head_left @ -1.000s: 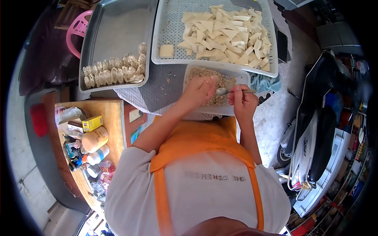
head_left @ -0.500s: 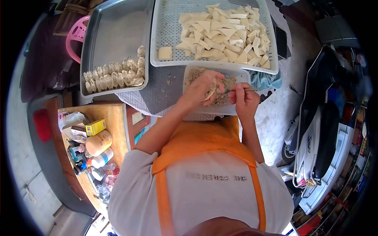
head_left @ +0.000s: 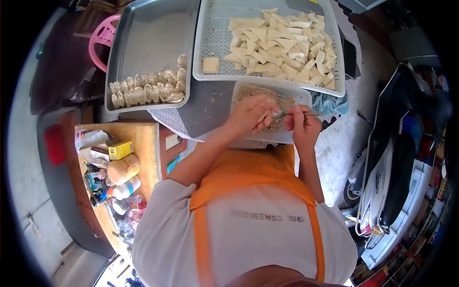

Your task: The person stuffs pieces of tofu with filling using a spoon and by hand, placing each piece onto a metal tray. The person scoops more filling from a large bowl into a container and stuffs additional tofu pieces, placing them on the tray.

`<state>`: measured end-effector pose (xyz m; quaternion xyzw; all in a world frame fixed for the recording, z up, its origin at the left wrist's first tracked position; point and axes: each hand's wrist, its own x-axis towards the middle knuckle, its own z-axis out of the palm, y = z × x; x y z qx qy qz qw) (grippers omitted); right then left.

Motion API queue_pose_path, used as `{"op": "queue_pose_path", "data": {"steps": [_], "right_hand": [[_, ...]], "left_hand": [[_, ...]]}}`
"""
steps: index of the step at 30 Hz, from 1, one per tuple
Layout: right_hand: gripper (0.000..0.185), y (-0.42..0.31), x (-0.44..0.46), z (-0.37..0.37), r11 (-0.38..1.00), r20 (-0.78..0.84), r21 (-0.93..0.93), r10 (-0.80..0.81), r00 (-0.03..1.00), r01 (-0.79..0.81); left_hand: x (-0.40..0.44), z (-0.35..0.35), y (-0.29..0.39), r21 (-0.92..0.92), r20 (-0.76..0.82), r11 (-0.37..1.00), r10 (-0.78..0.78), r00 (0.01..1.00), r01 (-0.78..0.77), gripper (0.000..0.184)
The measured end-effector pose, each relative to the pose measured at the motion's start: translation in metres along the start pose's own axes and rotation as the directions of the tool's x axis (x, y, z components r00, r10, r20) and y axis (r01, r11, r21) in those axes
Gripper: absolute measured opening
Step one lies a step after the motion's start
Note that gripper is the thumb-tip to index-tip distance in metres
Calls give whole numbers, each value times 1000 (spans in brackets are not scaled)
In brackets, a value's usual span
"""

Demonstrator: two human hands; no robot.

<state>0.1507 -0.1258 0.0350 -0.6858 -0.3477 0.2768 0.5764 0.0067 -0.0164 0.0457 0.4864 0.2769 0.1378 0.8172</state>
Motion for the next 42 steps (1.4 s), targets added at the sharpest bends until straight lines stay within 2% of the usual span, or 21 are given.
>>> {"op": "queue_pose_path", "data": {"steps": [3, 6, 7, 9, 11, 12, 14, 15, 17, 18, 21, 24, 27, 30, 33, 36, 39, 42], "right_hand": [[22, 0, 0, 1, 1000, 14, -5, -20, 1000, 20], [21, 0, -1, 0, 1000, 29, 14, -13, 1000, 12], [21, 0, -1, -1, 1000, 33, 20, -5, 999, 4], [20, -3, -2, 1, 983, 81, 156, 82, 993, -94], [21, -5, -3, 4, 945, 142, 263, 161, 977, -194], [22, -7, -3, 3, 932, 113, 292, 189, 975, -215], [23, -13, -1, 1, 900, 65, 355, 248, 967, -255], [24, -14, 0, -1, 903, 16, 367, 235, 972, -224], [24, -15, 3, -9, 906, -83, 392, 208, 975, -161], [25, -15, 5, -11, 909, -89, 389, 197, 976, -148], [25, -18, 8, -15, 922, -94, 373, 147, 985, -102], [23, -17, 9, -15, 947, -112, 316, 89, 990, -49], [20, -13, 8, -13, 962, -146, 274, 44, 988, -2], [19, 1, 5, -12, 986, -136, 168, 5, 991, 18], [20, 10, 2, -8, 996, -106, 59, -59, 993, 65], [22, 7, 2, -6, 997, -95, 3, -76, 993, 76], [22, 7, 3, -7, 997, -89, 9, -73, 993, 74], [22, 7, 3, -7, 997, -85, -9, -73, 994, 72]], "left_hand": [[5, -8, -15, 150, -13, 986, 78, 997, -75, 34], [9, -11, -23, -179, -164, 977, 90, 982, -120, 28], [8, -5, -18, -173, -200, 964, 165, 966, -201, 25], [8, 11, -6, -157, -266, 921, 308, 913, -356, 20], [10, 13, -10, 81, -188, 907, 421, 888, -413, 13], [12, 11, -12, 200, -140, 874, 473, 870, -443, 11], [13, 6, -18, 229, -92, 871, 465, 881, -435, 16], [11, 4, -17, 246, -71, 869, 458, 886, -430, 20], [7, -1, -11, 154, -95, 926, 361, 928, -344, 21], [6, -2, -8, 107, -101, 948, 311, 945, -300, 22], [6, -5, -12, 202, -71, 932, 321, 945, -301, 21], [7, 0, -13, 242, -129, 949, 240, 962, -204, 13], [6, -4, -13, 35, -47, 976, 217, 975, -216, 18], [6, -2, -9, 15, -74, 991, 137, 988, -137, 24], [7, -2, -4, -167, -85, 983, 58, 995, -72, 27], [8, -6, -9, -289, -90, 955, 45, 995, -70, 29], [5, -1, -5, -126, -119, 987, 89, 989, -104, 29], [5, 1, -2, -260, -155, 963, 24, 988, -65, 23]]}}
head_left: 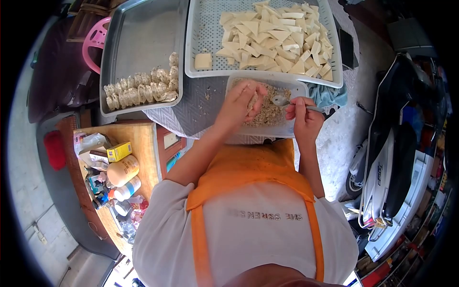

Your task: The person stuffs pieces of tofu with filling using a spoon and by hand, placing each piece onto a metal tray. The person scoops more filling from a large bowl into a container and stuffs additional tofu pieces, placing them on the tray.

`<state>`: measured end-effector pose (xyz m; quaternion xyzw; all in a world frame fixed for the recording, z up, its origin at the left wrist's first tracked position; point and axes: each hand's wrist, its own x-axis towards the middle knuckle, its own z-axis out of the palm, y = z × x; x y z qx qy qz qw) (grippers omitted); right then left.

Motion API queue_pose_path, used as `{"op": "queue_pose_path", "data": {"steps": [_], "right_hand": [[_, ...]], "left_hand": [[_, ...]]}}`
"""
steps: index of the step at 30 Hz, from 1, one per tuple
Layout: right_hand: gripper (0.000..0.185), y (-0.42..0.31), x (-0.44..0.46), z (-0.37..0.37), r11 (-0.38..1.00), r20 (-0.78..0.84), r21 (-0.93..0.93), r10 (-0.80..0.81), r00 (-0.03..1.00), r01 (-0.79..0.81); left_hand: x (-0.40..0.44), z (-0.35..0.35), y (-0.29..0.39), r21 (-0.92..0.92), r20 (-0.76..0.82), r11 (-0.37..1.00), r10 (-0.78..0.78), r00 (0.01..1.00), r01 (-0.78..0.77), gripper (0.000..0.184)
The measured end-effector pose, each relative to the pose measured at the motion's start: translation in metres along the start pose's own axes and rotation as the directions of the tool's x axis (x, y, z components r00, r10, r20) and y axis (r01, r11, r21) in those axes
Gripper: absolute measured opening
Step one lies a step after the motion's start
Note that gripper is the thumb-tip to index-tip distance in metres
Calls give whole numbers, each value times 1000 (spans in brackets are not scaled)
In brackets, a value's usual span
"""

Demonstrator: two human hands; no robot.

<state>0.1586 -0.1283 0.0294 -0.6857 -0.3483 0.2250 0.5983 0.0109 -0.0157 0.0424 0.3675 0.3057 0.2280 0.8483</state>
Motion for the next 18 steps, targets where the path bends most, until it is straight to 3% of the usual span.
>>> {"op": "queue_pose_path", "data": {"steps": [3, 6, 9, 15, 18], "right_hand": [[22, 2, 0, 0, 999, 9, -22, -27, 1000, 27], [22, 0, 0, 1, 999, 5, -22, -26, 1000, 26], [22, 1, -1, 0, 999, 11, -32, -32, 999, 33], [23, -1, -1, 0, 999, 20, -34, -37, 999, 38], [24, -1, -1, 0, 999, 22, -36, -38, 999, 39]], "left_hand": [[0, 3, 0, 339, -68, 938, -46, 997, 67, 20], [-1, -3, -1, 287, 112, 955, -103, 988, 67, 21], [-3, -2, 1, 257, 99, 962, -124, 987, 95, 25], [0, -5, -7, 250, 101, 968, -32, 994, 5, 30], [3, -10, -7, -79, 140, 996, -24, 990, 35, 32]]}}
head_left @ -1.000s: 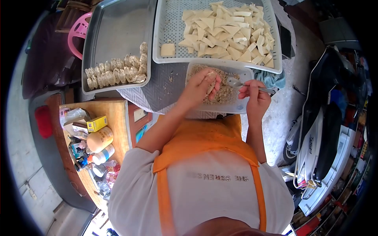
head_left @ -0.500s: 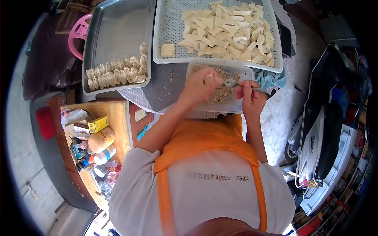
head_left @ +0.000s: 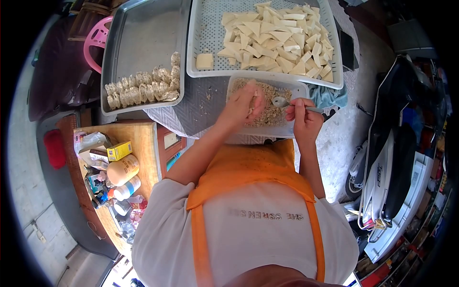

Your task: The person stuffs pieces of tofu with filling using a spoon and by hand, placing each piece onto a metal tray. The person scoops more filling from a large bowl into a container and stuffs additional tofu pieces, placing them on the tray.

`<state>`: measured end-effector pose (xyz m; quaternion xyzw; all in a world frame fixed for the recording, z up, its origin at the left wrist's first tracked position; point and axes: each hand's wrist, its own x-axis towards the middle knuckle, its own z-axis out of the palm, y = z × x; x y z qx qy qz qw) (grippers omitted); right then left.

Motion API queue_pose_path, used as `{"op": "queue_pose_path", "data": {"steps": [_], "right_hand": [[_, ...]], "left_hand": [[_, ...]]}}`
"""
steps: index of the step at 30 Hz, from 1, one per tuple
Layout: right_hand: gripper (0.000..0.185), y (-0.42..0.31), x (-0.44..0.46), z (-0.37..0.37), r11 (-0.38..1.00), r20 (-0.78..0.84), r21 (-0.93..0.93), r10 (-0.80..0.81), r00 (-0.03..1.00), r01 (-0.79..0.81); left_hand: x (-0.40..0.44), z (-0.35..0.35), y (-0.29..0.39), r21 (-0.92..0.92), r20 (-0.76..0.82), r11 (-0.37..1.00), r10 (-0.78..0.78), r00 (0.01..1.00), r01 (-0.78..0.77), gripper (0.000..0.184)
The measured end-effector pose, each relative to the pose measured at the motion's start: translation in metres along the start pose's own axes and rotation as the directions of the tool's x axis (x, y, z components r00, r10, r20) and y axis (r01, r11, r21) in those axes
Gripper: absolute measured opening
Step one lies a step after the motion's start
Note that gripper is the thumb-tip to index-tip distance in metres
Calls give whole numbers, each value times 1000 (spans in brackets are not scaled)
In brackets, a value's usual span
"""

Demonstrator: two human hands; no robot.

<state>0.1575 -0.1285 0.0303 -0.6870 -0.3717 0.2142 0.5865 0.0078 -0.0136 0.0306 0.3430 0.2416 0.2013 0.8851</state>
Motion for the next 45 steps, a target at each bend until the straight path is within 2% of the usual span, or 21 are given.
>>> {"op": "queue_pose_path", "data": {"steps": [3, 6, 9, 12, 18, 21, 24, 27, 29, 31, 33, 36, 39, 40, 42, 45], "right_hand": [[24, 1, 0, 0, 1000, 1, -9, 10, 1000, -10], [25, 3, -1, -1, 1000, 3, -21, 2, 1000, -2], [25, 1, 0, 0, 1000, 2, -20, 1, 1000, -1], [25, 4, 0, -1, 1000, 12, -3, 13, 1000, -13], [24, 3, 0, 0, 1000, 13, -9, 21, 1000, -21], [24, 2, 1, 0, 1000, 16, -1, 24, 1000, -24], [24, 3, 0, 0, 1000, 16, 3, 20, 1000, -20], [25, 6, -1, 0, 1000, 6, 3, 21, 1000, -21], [24, 4, 0, 0, 1000, 10, -25, -10, 1000, 10], [24, 6, -1, -2, 998, 13, -54, -30, 999, 31], [24, 3, -1, -1, 998, 10, -44, -38, 999, 38], [25, -4, 0, 0, 1000, 10, -16, 2, 1000, -2], [26, 0, -1, 0, 1000, 15, -28, -1, 1000, 2], [26, 2, -1, -1, 999, 16, -40, -14, 1000, 14], [27, 2, -1, -1, 1000, 21, -30, 8, 1000, -7], [27, 3, 0, -1, 999, 24, -38, 16, 1000, -15]], "left_hand": [[-1, 7, 3, 227, -92, 974, 28, 995, -7, 36], [-2, 13, 8, 293, -113, 956, 15, 994, 18, 39], [1, 7, 4, 169, -89, 986, 5, 996, 10, 40], [1, 2, 3, 84, -100, 994, -67, 993, 76, 42], [-1, 17, 9, 246, -147, 969, 34, 989, 3, 44], [2, -1, 3, 154, -23, 988, 11, 1000, -7, 42], [0, -1, 1, 142, -84, 990, -6, 996, 18, 41], [-3, -5, 9, -81, 20, 997, 0, 1000, 2, 36], [5, 15, 6, 2, -105, 997, 81, 991, -81, 30], [4, 28, 7, -20, -110, 997, 76, 991, -79, 31], [-1, 27, 12, -136, -7, 991, -5, 1000, 4, 38], [2, 14, -1, -311, -12, 950, -27, 1000, 22, 37], [8, 1, -3, -525, 147, 832, -117, 982, 178, 33], [14, -8, -11, -572, 339, 786, -36, 940, 236, 32], [25, -25, -26, -611, 652, 694, 168, 740, 381, 30], [21, -30, -31, -600, 601, 733, 148, 786, 321, 29]]}}
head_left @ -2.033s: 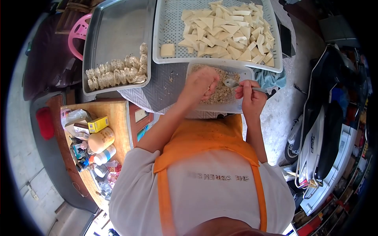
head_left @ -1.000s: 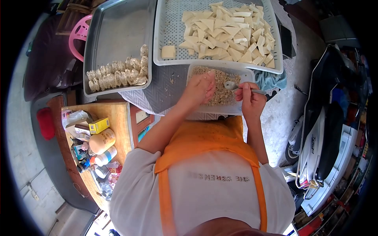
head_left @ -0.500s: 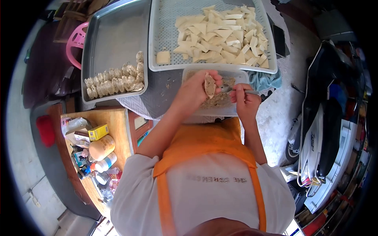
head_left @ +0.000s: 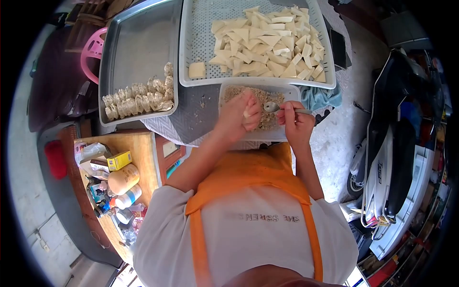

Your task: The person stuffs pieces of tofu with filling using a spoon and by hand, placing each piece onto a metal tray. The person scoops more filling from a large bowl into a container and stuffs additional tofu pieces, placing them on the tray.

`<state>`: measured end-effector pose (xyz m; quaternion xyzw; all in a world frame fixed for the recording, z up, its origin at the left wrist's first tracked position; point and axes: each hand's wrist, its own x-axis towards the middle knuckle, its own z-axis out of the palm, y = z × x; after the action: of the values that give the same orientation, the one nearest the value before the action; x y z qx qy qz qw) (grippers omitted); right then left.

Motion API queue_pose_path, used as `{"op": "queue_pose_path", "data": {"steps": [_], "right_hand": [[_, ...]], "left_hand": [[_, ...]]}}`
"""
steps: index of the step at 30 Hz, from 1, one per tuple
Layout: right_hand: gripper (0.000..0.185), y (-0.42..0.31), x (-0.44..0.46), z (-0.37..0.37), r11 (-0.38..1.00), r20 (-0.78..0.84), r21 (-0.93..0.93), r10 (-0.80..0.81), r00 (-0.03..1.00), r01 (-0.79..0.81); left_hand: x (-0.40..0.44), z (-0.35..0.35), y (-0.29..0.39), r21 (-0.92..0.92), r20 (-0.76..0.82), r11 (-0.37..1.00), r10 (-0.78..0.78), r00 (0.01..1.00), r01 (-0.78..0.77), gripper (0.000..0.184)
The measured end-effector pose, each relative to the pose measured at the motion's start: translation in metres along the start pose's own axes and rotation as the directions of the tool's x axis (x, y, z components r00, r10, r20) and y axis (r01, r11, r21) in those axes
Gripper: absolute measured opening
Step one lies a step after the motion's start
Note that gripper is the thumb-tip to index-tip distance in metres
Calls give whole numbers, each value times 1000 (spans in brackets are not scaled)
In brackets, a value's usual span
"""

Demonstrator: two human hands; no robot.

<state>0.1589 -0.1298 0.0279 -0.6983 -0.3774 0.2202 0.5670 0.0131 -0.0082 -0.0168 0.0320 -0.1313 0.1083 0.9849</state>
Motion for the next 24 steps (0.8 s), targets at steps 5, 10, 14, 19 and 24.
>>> {"op": "queue_pose_path", "data": {"steps": [5, 10, 14, 19, 24], "right_hand": [[28, -3, 0, 0, 1000, 1, 12, -14, 1000, 14], [28, -4, 1, 1, 1000, 5, 3, -24, 1000, 24], [28, -2, 0, 1, 1000, 8, -11, -29, 1000, 29], [28, -2, 0, 1, 1000, 2, -10, -22, 1000, 22], [26, -1, 0, -1, 998, 10, -61, -30, 1000, 30]], "left_hand": [[25, 67, -14, 549, -550, 834, 308, 777, 58, 27], [22, 65, -13, 546, -562, 836, 310, 767, 63, 28], [11, 46, -9, 484, -465, 870, 163, 870, 96, 22], [15, 61, -13, 499, -571, 860, 234, 787, 107, 26], [11, 60, -8, 511, -574, 847, 211, 791, 145, 29]]}}
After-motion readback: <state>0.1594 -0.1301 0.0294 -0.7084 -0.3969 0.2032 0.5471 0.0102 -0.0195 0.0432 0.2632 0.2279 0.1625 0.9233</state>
